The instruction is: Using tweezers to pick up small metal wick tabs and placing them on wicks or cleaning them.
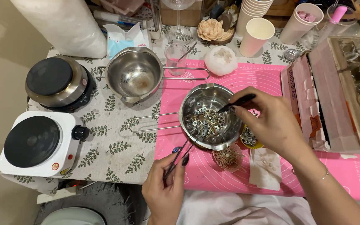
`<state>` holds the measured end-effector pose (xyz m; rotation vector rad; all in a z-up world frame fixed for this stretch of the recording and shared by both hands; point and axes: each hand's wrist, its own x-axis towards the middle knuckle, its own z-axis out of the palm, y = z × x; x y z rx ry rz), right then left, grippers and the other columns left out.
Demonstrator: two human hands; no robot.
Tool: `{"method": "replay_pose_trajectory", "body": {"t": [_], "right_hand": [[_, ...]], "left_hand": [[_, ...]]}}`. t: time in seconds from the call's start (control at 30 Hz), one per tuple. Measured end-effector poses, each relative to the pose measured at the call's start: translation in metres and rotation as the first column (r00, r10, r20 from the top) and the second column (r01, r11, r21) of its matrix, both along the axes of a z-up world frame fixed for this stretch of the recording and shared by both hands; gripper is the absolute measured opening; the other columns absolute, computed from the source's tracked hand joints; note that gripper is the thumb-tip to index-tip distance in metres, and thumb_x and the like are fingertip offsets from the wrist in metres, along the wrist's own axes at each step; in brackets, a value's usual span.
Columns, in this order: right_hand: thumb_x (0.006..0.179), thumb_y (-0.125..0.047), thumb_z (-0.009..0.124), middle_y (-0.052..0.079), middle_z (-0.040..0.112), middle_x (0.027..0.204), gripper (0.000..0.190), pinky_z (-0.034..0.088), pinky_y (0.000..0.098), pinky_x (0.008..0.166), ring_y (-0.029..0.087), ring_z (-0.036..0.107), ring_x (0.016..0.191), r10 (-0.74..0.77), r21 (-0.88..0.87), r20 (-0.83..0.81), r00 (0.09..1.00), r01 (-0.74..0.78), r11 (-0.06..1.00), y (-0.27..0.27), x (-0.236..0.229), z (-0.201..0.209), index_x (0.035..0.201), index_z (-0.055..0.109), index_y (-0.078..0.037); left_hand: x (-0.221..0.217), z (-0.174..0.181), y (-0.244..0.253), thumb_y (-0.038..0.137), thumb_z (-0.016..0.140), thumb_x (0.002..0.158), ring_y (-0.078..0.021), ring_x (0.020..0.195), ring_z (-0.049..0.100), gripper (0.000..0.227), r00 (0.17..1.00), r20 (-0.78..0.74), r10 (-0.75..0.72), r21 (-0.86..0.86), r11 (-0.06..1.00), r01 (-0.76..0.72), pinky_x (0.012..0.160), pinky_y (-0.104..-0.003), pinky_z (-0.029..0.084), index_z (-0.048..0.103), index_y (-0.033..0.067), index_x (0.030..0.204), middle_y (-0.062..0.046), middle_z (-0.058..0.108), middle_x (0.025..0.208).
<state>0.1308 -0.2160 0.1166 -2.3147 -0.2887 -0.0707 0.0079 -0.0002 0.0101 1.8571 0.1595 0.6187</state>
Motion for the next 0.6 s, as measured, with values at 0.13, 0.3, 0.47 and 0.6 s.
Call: {"method": "replay_pose_trajectory", "body": {"t": [0.13, 0.3, 0.47, 0.6], "right_hand": [[0.092, -0.005, 0.073, 0.003, 0.083, 0.098, 0.021, 0.052, 0.0309, 0.06, 0.012, 0.072, 0.074, -0.131, -0.071, -0.089, 0.987, 0.125, 0.99, -0.012, -0.01, -0.007, 0.113, 0.075, -0.009], [0.09, 0.0, 0.071, 0.009, 0.074, 0.104, 0.022, 0.056, 0.025, 0.082, 0.012, 0.071, 0.094, -0.131, 0.295, -0.025, 0.991, 0.133, 0.946, -0.041, -0.049, -0.009, 0.112, 0.069, 0.002], [0.088, 0.003, 0.072, 0.01, 0.073, 0.104, 0.025, 0.054, 0.0257, 0.081, 0.014, 0.069, 0.093, -0.257, 0.3, -0.048, 0.965, 0.259, 0.918, -0.062, -0.1, -0.035, 0.113, 0.068, 0.004], [0.088, 0.004, 0.071, 0.009, 0.074, 0.102, 0.023, 0.055, 0.0254, 0.086, 0.013, 0.069, 0.096, -0.228, 0.324, -0.099, 0.969, 0.248, 0.913, -0.072, -0.122, -0.059, 0.111, 0.068, 0.003]], "left_hand": [[0.005, 0.017, -0.007, 0.008, 0.078, 0.088, 0.002, 0.06, 0.053, 0.019, 0.999, -0.033, -0.026, 0.05, 0.998, 0.028, 0.049, -0.016, 0.043, 0.073, 0.0003, 0.104, 0.002, 0.07, 0.077], [-0.008, 0.027, -0.02, 0.013, 0.079, 0.086, -0.0007, 0.048, 0.041, 0.018, 0.951, -0.297, -0.081, -0.071, 0.996, 0.062, 0.041, -0.021, 0.03, 0.076, 0.0021, 0.1, 0.002, 0.062, 0.057], [-0.031, -0.006, -0.038, 0.015, 0.072, 0.095, -0.0019, 0.05, 0.05, 0.016, 0.824, -0.369, -0.431, -0.55, 0.815, 0.18, 0.045, -0.023, 0.033, 0.073, -0.0001, 0.101, 0.0, 0.059, 0.056], [-0.035, -0.009, -0.048, 0.025, 0.064, 0.099, -0.005, 0.044, 0.043, 0.024, 0.642, -0.413, -0.645, -0.815, 0.576, 0.054, 0.043, -0.025, 0.025, 0.07, 0.0021, 0.102, -0.002, 0.055, 0.052]]}}
